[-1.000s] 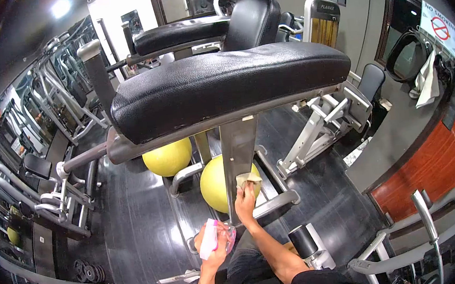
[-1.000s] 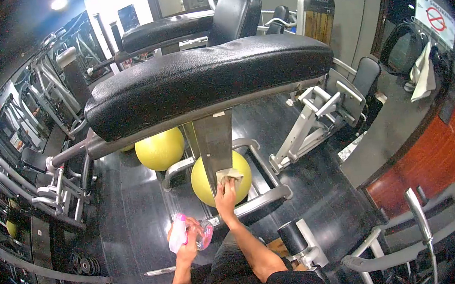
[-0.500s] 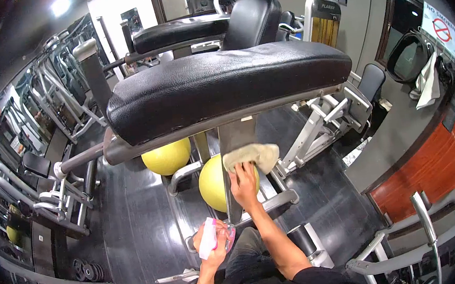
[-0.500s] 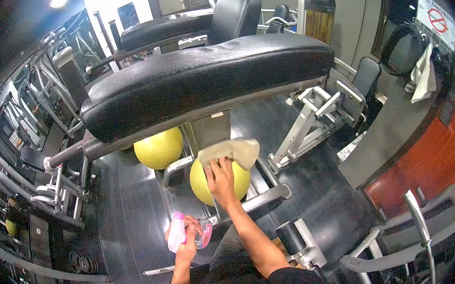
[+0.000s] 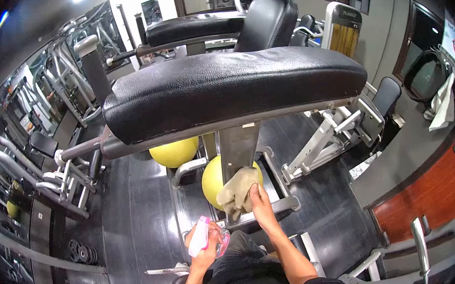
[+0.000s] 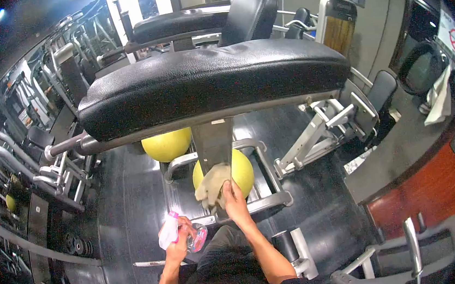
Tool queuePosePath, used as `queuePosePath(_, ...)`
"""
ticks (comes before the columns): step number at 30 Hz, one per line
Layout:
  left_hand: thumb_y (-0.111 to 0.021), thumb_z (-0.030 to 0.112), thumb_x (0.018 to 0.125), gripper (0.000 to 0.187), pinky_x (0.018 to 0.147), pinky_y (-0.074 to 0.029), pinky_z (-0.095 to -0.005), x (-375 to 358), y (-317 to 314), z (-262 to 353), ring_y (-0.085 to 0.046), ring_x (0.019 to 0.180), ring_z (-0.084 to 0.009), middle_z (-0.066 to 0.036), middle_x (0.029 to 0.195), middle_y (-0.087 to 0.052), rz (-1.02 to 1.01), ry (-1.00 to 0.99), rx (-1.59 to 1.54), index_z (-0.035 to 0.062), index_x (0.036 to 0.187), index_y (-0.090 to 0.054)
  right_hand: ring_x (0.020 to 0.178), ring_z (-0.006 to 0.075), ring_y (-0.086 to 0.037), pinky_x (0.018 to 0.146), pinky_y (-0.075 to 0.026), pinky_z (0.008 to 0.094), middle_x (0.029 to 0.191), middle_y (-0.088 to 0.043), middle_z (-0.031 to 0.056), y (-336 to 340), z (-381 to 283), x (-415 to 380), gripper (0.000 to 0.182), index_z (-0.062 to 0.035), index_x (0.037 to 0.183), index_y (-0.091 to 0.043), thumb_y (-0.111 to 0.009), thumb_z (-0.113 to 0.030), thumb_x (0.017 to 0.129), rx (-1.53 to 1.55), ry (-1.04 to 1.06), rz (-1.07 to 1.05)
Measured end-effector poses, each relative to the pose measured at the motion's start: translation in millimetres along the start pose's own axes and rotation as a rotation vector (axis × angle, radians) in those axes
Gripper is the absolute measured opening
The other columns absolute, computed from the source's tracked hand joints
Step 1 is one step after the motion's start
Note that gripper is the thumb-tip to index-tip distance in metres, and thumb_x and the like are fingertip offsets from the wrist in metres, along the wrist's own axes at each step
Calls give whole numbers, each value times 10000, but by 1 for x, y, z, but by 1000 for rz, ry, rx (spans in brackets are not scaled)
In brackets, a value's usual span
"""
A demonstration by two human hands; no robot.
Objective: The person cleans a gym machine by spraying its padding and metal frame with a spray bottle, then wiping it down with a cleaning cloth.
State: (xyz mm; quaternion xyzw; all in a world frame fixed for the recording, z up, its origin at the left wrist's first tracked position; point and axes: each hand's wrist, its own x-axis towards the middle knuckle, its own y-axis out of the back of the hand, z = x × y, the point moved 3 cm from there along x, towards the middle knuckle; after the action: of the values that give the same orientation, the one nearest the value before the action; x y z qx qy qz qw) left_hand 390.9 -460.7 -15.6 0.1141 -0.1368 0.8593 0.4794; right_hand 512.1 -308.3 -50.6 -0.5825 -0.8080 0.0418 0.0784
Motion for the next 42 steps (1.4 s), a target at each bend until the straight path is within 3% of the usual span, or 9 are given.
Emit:
queuePosePath(9, -522, -62, 859, 56, 566, -486, -272, 3, 6, -6, -587, 610, -138, -124, 846, -604, 170, 13, 13, -39, 905, -543, 1109, 165, -493, 970, -378, 296, 1168, -554, 136, -5, -5, 13, 513, 13, 1337, -340, -505, -297, 963, -154, -11, -570)
queuePosePath(14, -503, -88, 841, 88, 560, -480, -276, 9, 27, -11, -583, 573, -144, -126, 817, -600, 291, -51, 201, -46, 909, -539, 1043, 445, -561, 865, -438, 443, 1134, -548, 283, -30, -22, 25, 443, -18, 1254, -361, -565, -221, 918, -465, 61, -756)
queuePosePath(22, -518, -101, 834, 104, 562, -483, -265, 18, 66, -4, -590, 589, -137, -125, 838, -609, 541, -83, 111, -43, 916, -544, 958, 408, -613, 812, -465, 409, 1014, -616, 232, -97, -56, 60, 373, -33, 1158, -415, -601, -218, 892, -499, 215, -916)
queuePosePath(26, -536, -100, 828, 125, 562, -481, -251, 22, 83, -1, -592, 603, -133, -119, 839, -614, 646, -39, 57, -41, 938, -549, 793, 187, -652, 705, -492, 300, 904, -661, 149, -126, -68, 71, 323, -17, 1108, -533, -663, -166, 852, -342, 342, -933)
queuePosePath(30, -553, -101, 819, 144, 562, -480, -245, 31, 101, -5, -595, 616, -127, -115, 846, -621, 622, -45, 42, -39, 949, -558, 853, 109, -613, 757, -482, 266, 956, -676, 93, -143, -58, 84, 323, -3, 1129, -604, -677, -153, 852, -213, 249, -859)
queuePosePath(35, -574, -72, 825, 117, 567, -485, -246, 49, 117, 4, -602, 624, -122, -107, 833, -627, 610, -70, 81, -38, 937, -569, 862, 95, -590, 778, -468, 250, 972, -662, 38, -159, -50, 100, 296, 32, 1048, -635, -661, -206, 874, -305, 85, -889)
queuePosePath(37, -586, -50, 826, 101, 566, -487, -244, 56, 121, 8, -605, 621, -119, -96, 817, -631, 618, -47, 115, -40, 926, -576, 926, 124, -593, 828, -463, 269, 1011, -657, 56, -162, -38, 106, 329, 30, 1043, -636, -662, -251, 873, -352, 445, -845)
queuePosePath(38, -586, -50, 826, 101, 566, -487, -244, 61, 122, 12, -605, 621, -119, -96, 817, -631, 629, -49, 117, -40, 926, -576, 985, 148, -583, 874, -454, 284, 1063, -643, 66, -161, -22, 110, 347, 23, 1070, -626, -667, -254, 866, -339, 114, -928)
queuePosePath(42, -579, -10, 842, 86, 560, -489, -245, 73, 118, 30, -606, 617, -117, -87, 813, -635, 699, -74, 144, -38, 923, -582, 1030, 151, -564, 933, -429, 290, 1118, -614, 92, -164, 20, 134, 436, 33, 1190, -546, -675, -216, 856, -509, 147, -865)
